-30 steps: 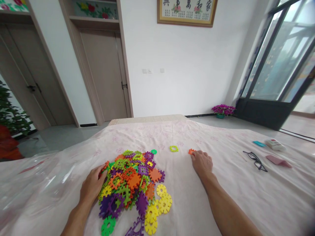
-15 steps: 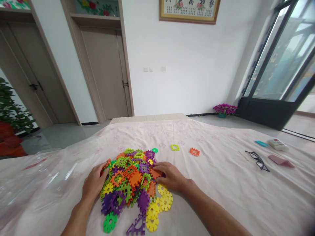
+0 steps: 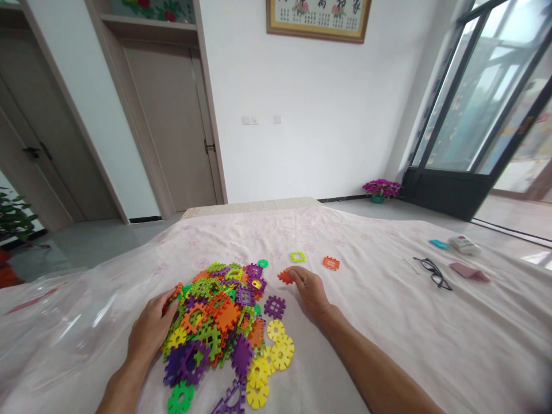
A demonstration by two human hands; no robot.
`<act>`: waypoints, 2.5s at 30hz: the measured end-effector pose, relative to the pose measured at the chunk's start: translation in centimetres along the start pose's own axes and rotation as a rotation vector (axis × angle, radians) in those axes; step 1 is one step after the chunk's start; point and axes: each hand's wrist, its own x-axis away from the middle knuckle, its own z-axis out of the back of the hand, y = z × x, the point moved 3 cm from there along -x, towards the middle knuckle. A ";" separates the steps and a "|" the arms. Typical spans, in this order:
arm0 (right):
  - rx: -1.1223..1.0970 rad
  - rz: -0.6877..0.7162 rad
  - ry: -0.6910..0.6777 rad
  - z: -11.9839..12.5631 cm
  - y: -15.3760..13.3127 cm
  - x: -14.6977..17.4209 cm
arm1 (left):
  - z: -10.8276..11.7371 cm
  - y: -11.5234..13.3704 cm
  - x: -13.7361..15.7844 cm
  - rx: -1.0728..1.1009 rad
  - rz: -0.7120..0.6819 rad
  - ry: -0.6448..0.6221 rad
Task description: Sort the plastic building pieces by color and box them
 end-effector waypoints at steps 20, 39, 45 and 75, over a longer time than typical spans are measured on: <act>0.596 -0.170 0.126 6.4 6.4 -1.0 | 0.1 0.2 0.0 -0.018 -0.004 0.000; 0.133 0.389 -0.507 -3.9 -9.4 3.6 | 0.6 1.0 0.4 -0.008 0.000 -0.003; 0.021 0.282 -0.470 -3.4 -8.6 2.9 | 0.5 0.8 0.2 -0.019 -0.003 -0.014; 0.345 -0.038 0.113 3.1 2.9 -1.1 | 0.4 0.6 0.2 -0.026 -0.013 0.000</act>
